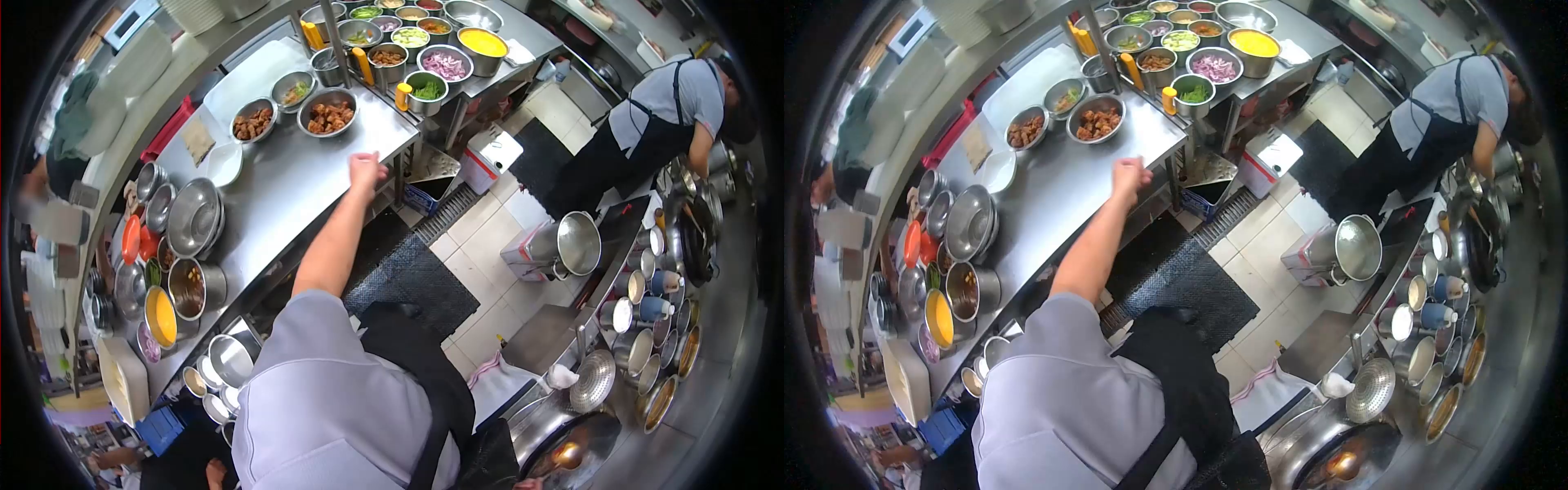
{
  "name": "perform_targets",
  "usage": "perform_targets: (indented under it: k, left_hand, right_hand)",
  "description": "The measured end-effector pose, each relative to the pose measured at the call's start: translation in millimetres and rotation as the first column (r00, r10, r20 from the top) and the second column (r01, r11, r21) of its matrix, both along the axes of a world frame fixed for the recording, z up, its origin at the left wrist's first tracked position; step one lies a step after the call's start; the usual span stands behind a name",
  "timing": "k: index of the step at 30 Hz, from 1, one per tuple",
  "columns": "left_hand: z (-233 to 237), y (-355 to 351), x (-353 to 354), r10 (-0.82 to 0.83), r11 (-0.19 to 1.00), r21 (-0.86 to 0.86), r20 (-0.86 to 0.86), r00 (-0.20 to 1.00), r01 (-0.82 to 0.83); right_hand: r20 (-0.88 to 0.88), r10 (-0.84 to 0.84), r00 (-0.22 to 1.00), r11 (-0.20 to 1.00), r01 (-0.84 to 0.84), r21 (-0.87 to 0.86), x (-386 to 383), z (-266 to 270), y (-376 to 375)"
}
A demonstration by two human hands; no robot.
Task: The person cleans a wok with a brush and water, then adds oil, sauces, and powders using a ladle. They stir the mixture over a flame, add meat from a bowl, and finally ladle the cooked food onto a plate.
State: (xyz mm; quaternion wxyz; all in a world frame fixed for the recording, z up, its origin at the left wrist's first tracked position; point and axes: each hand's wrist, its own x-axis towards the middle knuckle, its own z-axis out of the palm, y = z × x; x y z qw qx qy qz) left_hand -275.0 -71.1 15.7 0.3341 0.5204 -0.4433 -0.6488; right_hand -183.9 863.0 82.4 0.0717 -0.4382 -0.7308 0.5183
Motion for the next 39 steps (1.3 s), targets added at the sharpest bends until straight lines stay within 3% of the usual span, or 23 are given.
perform_targets:
  k: [3,6,7,8,9,10,11,12,13,14,16,17,19,20,21,24,27,31,33,34,35,37,39]
  left_hand:
    - [-7.6,-88.4,9.2,0.303,0.93,0.275,-0.204,0.931,-0.243]
    - [-26.0,-139.8,11.3,0.477,0.878,0.246,-0.394,0.786,-0.41]
    - [-50.6,-161.7,16.6,0.421,0.907,0.216,-0.487,0.765,-0.362]
    - [-52.3,-165.6,24.6,0.409,0.911,0.297,-0.576,0.708,-0.284]
    - [-78.9,-181.5,33.0,0.214,0.977,0.086,-0.397,0.893,-0.196]
    - [-108.0,-188.3,45.6,-0.078,0.987,-0.15,-0.098,0.992,0.062]
    - [-92.8,-165.6,52.4,-0.244,0.852,-0.36,0.368,0.897,0.379]
    - [-75.8,-141.1,59.4,-0.2,0.653,-0.464,0.657,0.727,0.599]
    - [-66.1,-113.1,49.8,-0.238,0.912,-0.283,0.224,0.945,0.297]
    - [-52.9,-95.3,33.1,-0.047,0.987,0.145,-0.15,0.988,0.069]
    - [-3.0,-2.6,9.3,-0.084,0.995,-0.061,-0.165,0.983,0.075]
    - [-16.9,8.8,3.4,-0.145,0.989,-0.044,-0.131,0.981,0.14]
    - [-22.8,54.5,-13.8,-0.386,0.921,-0.012,-0.183,0.904,0.39]
    - [-4.2,100.9,-25.8,-0.432,0.888,0.061,-0.232,0.872,0.456]
    - [13.0,140.0,-31.7,-0.562,0.826,-0.002,-0.094,0.822,0.564]
    - [32.5,235.0,-50.7,-0.782,0.593,0.024,-0.219,0.583,0.805]
    - [56.1,338.1,-71.6,-0.89,0.369,0.028,-0.277,0.361,0.929]
    - [93.8,465.9,-96.8,-0.918,-0.014,0.004,-0.397,-0.011,1.0]
    - [101.1,519.0,-106.3,-0.91,-0.104,-0.009,-0.403,-0.098,0.995]
    - [121.1,549.4,-104.4,-0.902,-0.152,-0.022,-0.405,-0.148,0.988]
    - [127.3,572.6,-107.9,-0.902,-0.211,-0.027,-0.381,-0.205,0.977]
    - [135.2,616.0,-112.5,-0.886,-0.281,-0.039,-0.372,-0.275,0.959]
    - [133.9,652.9,-115.9,-0.88,-0.325,-0.057,-0.348,-0.324,0.944]
  right_hand:
    - [-0.018,-0.03,0.999,0.999,0.029,-0.039,2.5,0.1,3.8]
    - [-0.044,-0.027,0.999,0.994,0.022,-0.107,7.4,-25.0,15.9]
    - [0.181,0.172,0.968,0.844,-0.239,0.48,15.6,-39.9,14.9]
    - [0.502,0.139,0.854,0.349,-0.516,0.782,25.0,-47.8,8.2]
    - [0.549,0.097,0.83,0.582,-0.495,0.645,14.7,-2.8,-57.7]
    - [0.525,0.067,0.848,0.542,-0.473,0.695,28.0,-27.9,-33.8]
    - [0.317,0.159,0.935,0.65,-0.341,0.679,38.1,-28.1,-30.5]
    - [-0.044,0.04,0.998,0.977,-0.03,0.212,18.8,43.7,-108.7]
    - [-0.103,0.061,0.993,0.998,-0.059,0.026,14.6,55.0,-89.8]
    - [-0.1,-0.173,0.98,0.97,0.152,-0.191,5.4,74.7,-84.4]
    - [-0.519,-0.158,0.84,0.745,-0.243,-0.621,19.6,71.9,-45.0]
    - [-0.51,-0.406,0.759,0.556,-0.238,-0.797,26.8,33.3,-6.6]
    - [-0.292,-0.266,0.919,0.949,0.196,-0.248,12.7,19.7,-27.1]
    - [-0.126,-0.118,0.985,0.952,0.148,0.267,15.9,-14.1,-23.4]
    - [0.112,-0.065,0.992,0.724,-0.03,0.689,21.3,-51.7,-22.1]
    - [0.232,-0.081,0.969,0.811,-0.072,0.581,30.5,4.3,-91.2]
    - [-0.051,-0.139,0.989,0.99,0.137,-0.046,41.4,66.3,-95.3]
    - [-0.379,-0.419,0.825,0.788,0.123,-0.604,45.5,52.4,-13.0]
    - [-0.284,-0.299,0.911,0.908,0.18,-0.378,49.9,15.6,-6.9]
    - [-0.056,-0.116,0.992,0.976,0.124,0.178,54.0,7.0,-18.1]
    - [0.248,-0.069,0.966,0.759,-0.111,0.641,57.4,0.5,-31.4]
    - [0.311,-0.097,0.945,0.826,-0.098,0.555,66.2,30.5,-63.0]
    - [0.112,-0.004,0.994,0.897,-0.046,0.439,77.1,51.4,-81.6]
